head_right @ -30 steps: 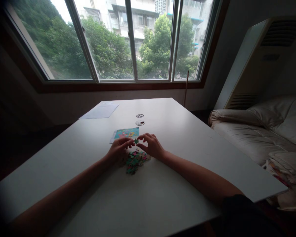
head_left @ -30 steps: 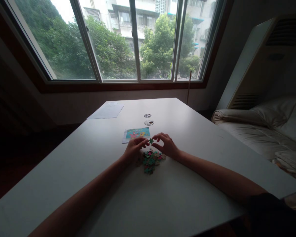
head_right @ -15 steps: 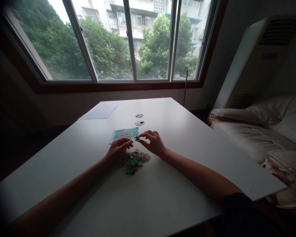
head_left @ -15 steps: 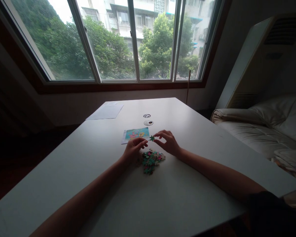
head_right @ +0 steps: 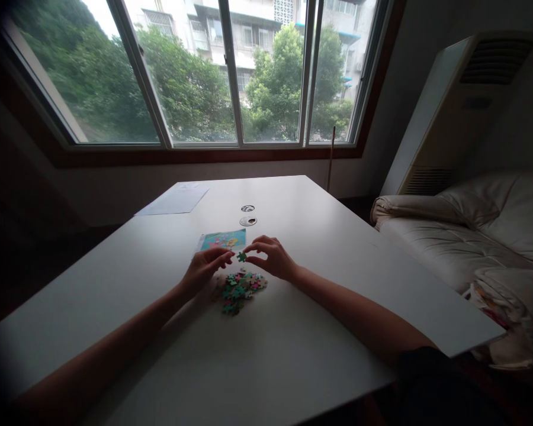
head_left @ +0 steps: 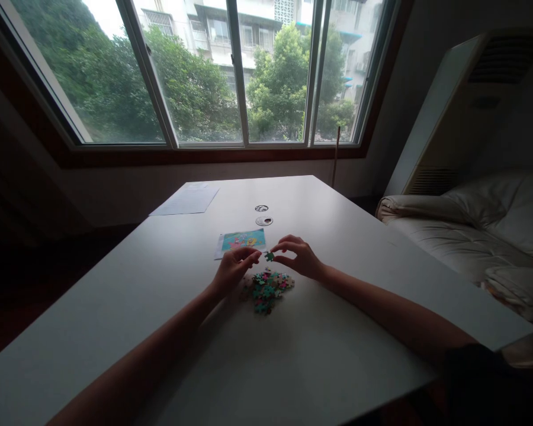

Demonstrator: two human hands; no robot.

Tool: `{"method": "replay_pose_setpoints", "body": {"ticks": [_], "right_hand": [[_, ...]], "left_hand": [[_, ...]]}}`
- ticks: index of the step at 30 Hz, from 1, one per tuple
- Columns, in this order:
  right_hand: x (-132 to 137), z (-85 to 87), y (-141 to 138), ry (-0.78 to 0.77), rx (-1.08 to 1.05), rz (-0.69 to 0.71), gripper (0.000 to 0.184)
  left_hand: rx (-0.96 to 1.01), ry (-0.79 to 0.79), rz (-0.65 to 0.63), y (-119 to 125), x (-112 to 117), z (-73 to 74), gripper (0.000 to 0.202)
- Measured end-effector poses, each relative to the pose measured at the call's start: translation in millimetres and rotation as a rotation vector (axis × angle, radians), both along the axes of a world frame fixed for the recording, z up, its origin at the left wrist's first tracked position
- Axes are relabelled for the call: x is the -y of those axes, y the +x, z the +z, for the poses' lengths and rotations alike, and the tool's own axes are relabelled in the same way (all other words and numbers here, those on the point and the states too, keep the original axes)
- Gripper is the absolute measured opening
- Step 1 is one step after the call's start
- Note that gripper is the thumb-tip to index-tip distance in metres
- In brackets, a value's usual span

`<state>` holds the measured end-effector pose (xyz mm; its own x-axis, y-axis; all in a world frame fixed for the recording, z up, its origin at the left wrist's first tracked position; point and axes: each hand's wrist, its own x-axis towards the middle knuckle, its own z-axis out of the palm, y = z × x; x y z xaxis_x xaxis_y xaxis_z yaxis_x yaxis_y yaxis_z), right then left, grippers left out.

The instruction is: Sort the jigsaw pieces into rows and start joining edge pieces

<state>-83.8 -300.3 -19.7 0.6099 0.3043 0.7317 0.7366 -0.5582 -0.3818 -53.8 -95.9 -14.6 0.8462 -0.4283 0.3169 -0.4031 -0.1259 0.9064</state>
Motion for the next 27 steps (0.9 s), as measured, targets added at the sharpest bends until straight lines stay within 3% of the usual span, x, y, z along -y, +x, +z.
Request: {"method": "replay_pose_setpoints", "body": {"ticks": [9,19,27], "right_hand": [[-3.7,1.9,-2.7,-0.072,-0.108,0.103,0.019],[-10.2,-0.4,-5.9,0.079,-0.153,0.012,0.019],[-15.7,4.3,-11.4,0.137,-0.095,-0.075,0.013]], "left_hand": [[-0.009,0.059,-0.099,-5.1,0.4,8.6,0.015],[-0.101,-0.087,0.063,-8.9,6.7,3.4,0.022],[-0.133,-0.123,0.085,-18.1,12.5,6.2,0.020]]}}
